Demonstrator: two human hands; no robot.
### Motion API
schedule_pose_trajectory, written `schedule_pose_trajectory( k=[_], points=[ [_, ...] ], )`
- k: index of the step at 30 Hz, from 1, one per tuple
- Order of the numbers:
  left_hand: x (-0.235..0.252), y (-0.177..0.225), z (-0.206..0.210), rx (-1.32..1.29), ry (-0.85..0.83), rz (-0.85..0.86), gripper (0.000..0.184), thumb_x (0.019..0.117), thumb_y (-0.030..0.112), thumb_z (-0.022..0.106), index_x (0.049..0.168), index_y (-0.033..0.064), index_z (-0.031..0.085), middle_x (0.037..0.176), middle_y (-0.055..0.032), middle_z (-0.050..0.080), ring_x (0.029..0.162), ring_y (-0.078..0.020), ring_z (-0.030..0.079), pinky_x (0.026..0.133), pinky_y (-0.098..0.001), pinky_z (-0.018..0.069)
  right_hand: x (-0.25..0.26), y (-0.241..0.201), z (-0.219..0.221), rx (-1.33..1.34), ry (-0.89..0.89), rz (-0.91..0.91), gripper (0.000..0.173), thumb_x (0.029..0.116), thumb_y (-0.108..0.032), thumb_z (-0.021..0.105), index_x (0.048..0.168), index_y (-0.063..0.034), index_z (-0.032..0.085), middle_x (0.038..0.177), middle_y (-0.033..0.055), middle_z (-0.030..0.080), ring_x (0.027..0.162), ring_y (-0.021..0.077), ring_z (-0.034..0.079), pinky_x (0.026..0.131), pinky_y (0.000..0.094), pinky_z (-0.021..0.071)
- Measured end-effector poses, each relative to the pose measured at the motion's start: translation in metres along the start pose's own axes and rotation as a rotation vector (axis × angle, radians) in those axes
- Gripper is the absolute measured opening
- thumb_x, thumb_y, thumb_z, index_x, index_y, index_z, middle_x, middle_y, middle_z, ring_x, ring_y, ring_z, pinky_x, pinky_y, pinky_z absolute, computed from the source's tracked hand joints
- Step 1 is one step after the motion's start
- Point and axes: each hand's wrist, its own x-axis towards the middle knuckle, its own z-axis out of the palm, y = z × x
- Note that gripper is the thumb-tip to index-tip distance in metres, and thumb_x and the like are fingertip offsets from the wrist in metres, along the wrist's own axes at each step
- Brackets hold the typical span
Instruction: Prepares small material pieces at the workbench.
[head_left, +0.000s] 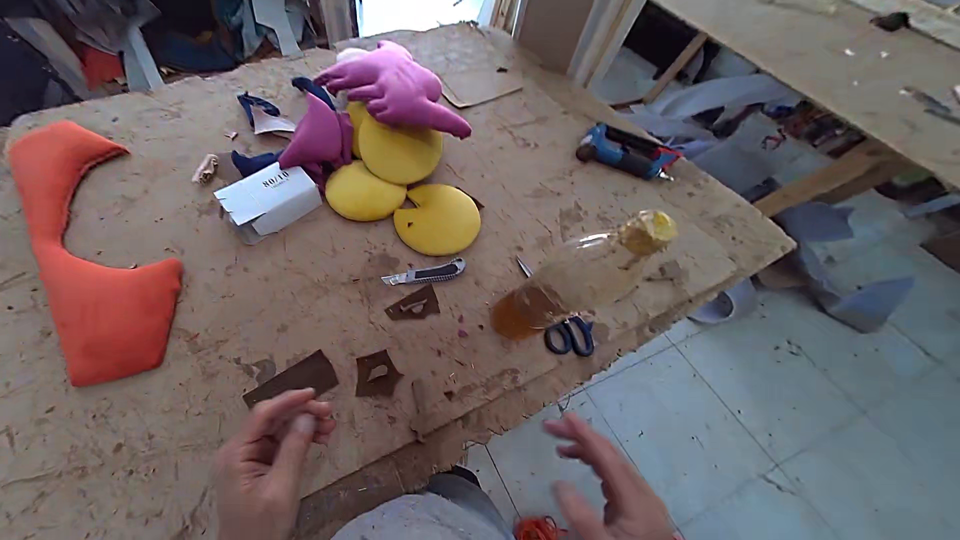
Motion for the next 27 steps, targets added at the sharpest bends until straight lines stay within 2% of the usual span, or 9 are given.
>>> schedule_pose_trajectory(
  k=[3,7,9,14,18,20,21,25,27],
  points=[
    [0.009,-0.032,0.028,0.52,-0.312,0.192,0.023,0.1027,0.022,0.057,0.115,0.0135,0.076,0.11,-0.0009,0.073,0.099,-0.0111,0.071,0.087,-0.0323,0.0622,-0.018,0.015,0.039,-0.013,-0.038,0.09,0.056,0.0922,-0.016,0.064,0.145,0.0003,0.053,0.118,0.0071,0.073,0.108,0.0156,0.071,0.086,0.0369,0.0628],
    [0.044,-0.064,0.071,0.919,-0.823,0.602,0.031,0.0925,0.001,0.064,0.117,0.0182,0.074,0.114,-0.0046,0.07,0.109,-0.0236,0.066,0.092,-0.0429,0.0568,-0.014,0.022,0.067,-0.019,-0.031,0.086,0.052,0.0913,-0.018,0.063,0.14,-0.0014,0.058,0.116,0.0017,0.074,0.105,0.0109,0.07,0.083,0.0315,0.0629],
    [0.059,-0.071,0.082,1.003,-0.999,0.739,0.03,0.0911,0.0,0.066,0.114,0.0171,0.074,0.114,-0.005,0.068,0.108,-0.0242,0.065,0.091,-0.043,0.0555,-0.013,0.023,0.068,-0.014,-0.034,0.085,0.049,0.0929,-0.019,0.062,0.139,-0.0027,0.06,0.115,0.0014,0.074,0.105,0.0107,0.071,0.084,0.031,0.063],
    [0.079,-0.083,0.087,0.989,-1.118,0.886,0.018,0.098,0.006,0.061,0.103,0.016,0.075,0.107,-0.0024,0.067,0.102,-0.0214,0.063,0.086,-0.0393,0.0523,-0.02,0.022,0.062,0.022,-0.009,0.147,0.048,0.095,-0.02,0.06,0.139,-0.0018,0.06,0.112,0.0008,0.075,0.102,0.0104,0.071,0.083,0.0311,0.0631],
    [0.083,-0.087,0.089,0.997,-1.143,0.939,0.017,0.0991,0.005,0.058,0.103,0.0145,0.071,0.111,-0.0025,0.067,0.108,-0.0216,0.062,0.094,-0.0413,0.0514,-0.016,0.013,0.051,0.168,0.01,0.211,0.049,0.0939,-0.012,0.059,0.14,0.0029,0.056,0.112,0.0042,0.075,0.1,0.015,0.072,0.083,0.0334,0.0634],
    [0.085,-0.082,0.084,0.914,-1.108,0.812,0.016,0.1011,0.008,0.057,0.106,0.0148,0.07,0.116,-0.0021,0.067,0.114,-0.0211,0.061,0.1,-0.0421,0.0498,-0.008,0.002,0.04,0.293,0.024,0.243,0.05,0.0943,-0.008,0.057,0.142,0.0061,0.052,0.113,0.0088,0.074,0.102,0.0206,0.072,0.086,0.0376,0.063],
    [0.086,-0.075,0.081,0.781,-1.054,0.638,0.016,0.103,0.012,0.056,0.108,0.0138,0.071,0.118,-0.0023,0.068,0.117,-0.0201,0.061,0.102,-0.0416,0.0494,-0.004,-0.004,0.034,0.352,0.033,0.243,0.05,0.0958,-0.011,0.058,0.143,0.006,0.051,0.116,0.011,0.073,0.105,0.0232,0.072,0.087,0.0395,0.0623],
    [0.083,-0.026,0.075,-0.317,-0.623,-0.248,0.02,0.0987,0.019,0.067,0.111,0.0036,0.069,0.106,-0.0053,0.071,0.098,-0.0132,0.068,0.09,-0.0344,0.0572,0.027,-0.031,0.021,0.463,-0.015,0.033,0.055,0.1028,-0.051,0.053,0.146,-0.0167,0.056,0.141,0.0053,0.06,0.127,0.0208,0.06,0.096,0.0394,0.0573],
    [0.075,-0.001,0.076,-0.812,-0.5,-0.382,0.02,0.0965,0.021,0.071,0.113,0.0101,0.072,0.108,-0.0044,0.073,0.1,-0.0141,0.069,0.094,-0.0353,0.056,0.05,-0.055,0.029,0.521,-0.069,-0.103,0.061,0.1015,-0.06,0.044,0.146,-0.0211,0.056,0.15,0.0034,0.051,0.135,0.0199,0.052,0.102,0.0393,0.0534]
  ],
)
